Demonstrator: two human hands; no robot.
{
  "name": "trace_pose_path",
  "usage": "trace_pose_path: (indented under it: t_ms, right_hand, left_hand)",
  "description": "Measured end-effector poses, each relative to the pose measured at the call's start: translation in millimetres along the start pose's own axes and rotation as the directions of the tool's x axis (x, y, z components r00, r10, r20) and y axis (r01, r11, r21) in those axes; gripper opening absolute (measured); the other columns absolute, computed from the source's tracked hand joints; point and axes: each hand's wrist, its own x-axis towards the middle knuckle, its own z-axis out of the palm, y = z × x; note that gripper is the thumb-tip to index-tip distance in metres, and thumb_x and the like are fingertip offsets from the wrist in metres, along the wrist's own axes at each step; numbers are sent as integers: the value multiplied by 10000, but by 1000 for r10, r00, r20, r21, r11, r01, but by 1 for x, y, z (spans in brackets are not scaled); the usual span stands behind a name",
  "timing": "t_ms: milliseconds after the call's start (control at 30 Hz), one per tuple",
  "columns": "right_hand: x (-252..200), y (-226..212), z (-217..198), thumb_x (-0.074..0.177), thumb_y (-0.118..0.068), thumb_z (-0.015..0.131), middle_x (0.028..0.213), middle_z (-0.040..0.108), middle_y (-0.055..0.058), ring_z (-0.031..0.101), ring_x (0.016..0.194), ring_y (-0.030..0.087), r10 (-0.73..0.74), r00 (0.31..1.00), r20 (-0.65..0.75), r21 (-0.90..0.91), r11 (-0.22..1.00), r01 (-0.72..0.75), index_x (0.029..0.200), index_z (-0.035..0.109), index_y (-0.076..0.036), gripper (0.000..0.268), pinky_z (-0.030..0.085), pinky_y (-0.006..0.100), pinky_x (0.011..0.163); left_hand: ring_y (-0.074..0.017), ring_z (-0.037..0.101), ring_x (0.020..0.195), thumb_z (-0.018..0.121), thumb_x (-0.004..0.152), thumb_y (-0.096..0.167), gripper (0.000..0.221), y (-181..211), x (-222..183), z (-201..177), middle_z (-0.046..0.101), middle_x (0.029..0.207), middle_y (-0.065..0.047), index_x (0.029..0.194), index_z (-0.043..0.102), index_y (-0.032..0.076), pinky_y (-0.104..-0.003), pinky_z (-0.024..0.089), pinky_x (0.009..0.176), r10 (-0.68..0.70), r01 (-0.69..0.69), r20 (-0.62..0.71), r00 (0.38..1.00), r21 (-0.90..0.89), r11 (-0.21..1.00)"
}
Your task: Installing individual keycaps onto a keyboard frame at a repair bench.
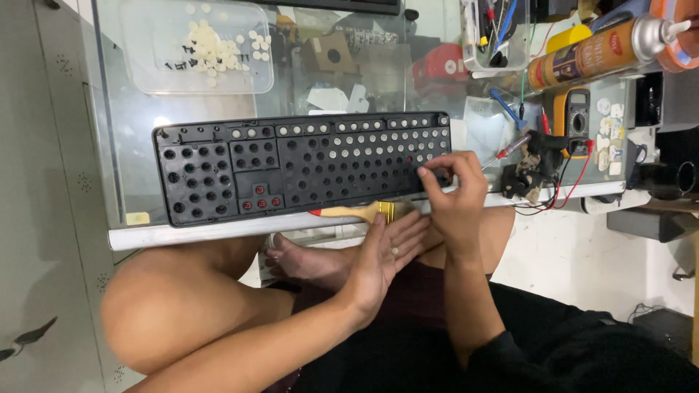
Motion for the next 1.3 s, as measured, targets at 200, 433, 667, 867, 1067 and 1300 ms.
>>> trace_pose_path:
  t_ms: [200, 433, 667, 867, 1067, 1300]
  right_hand:
    - [6, 25, 24, 890, -115, 829, 899, 520, 10, 547, 827, 134, 40, 999, -12, -16, 999, -40, 952, 770, -131, 87, 471, 258, 780]
    - [2, 4, 14, 937, -86, 790, 878, 534, 24, 558, 847, 148, 42, 999, 15, -7, 999, -42, 994, 796, -78, 58, 481, 264, 755]
    - [-7, 7, 4, 1006, -13, 680, 920, 568, 63, 578, 858, 174, -93, 995, -40, -77, 993, 90, 1057, 785, -55, 124, 489, 276, 759]
    - [-32, 6, -21, 953, -113, 779, 872, 566, 120, 543, 738, 192, -159, 985, -63, 140, 976, 167, 1005, 789, -2, 124, 473, 334, 754]
    - [-54, -19, -15, 759, -32, 881, 878, 645, 47, 578, 701, 195, -339, 935, 105, 22, 941, 339, 969, 821, -80, 223, 466, 345, 781]
    - [-46, -20, -12, 857, -101, 813, 892, 662, 17, 582, 752, 197, -431, 861, 269, 16, 896, 443, 983, 799, -95, 127, 394, 348, 845]
  left_hand:
    - [-329, 441, 1451, 320, 958, 570, 792, -7, 0, -6, 459, 1542, -250, 1487, 434, -8, -399, 327, 1201, -13, 13, -33, 999, -24, 1000]
    - [-301, 435, 1456, 330, 948, 590, 812, -5, -10, -2, 466, 1541, -232, 1491, 423, -6, -404, 317, 1209, -56, 56, 17, 998, -3, 998]
    - [-304, 412, 1471, 275, 976, 563, 786, -1, -11, 1, 452, 1548, -232, 1502, 396, -8, -393, 309, 1209, -43, 41, 60, 997, 37, 998]
    - [-387, 288, 1494, 206, 1059, 565, 750, 21, -9, 6, 346, 1602, -226, 1564, 343, 27, -503, 227, 1222, 180, -178, 56, 982, -25, 984]
    - [-331, 214, 1542, 197, 1062, 573, 712, 22, -7, 10, 298, 1651, -117, 1594, 296, 109, -476, 191, 1248, 248, -251, 97, 964, 20, 968]
    - [-291, 89, 1562, 181, 1045, 576, 685, 2, 5, -7, 128, 1707, -36, 1621, 182, 205, -497, 114, 1242, 68, -68, 1, 998, 66, 996]
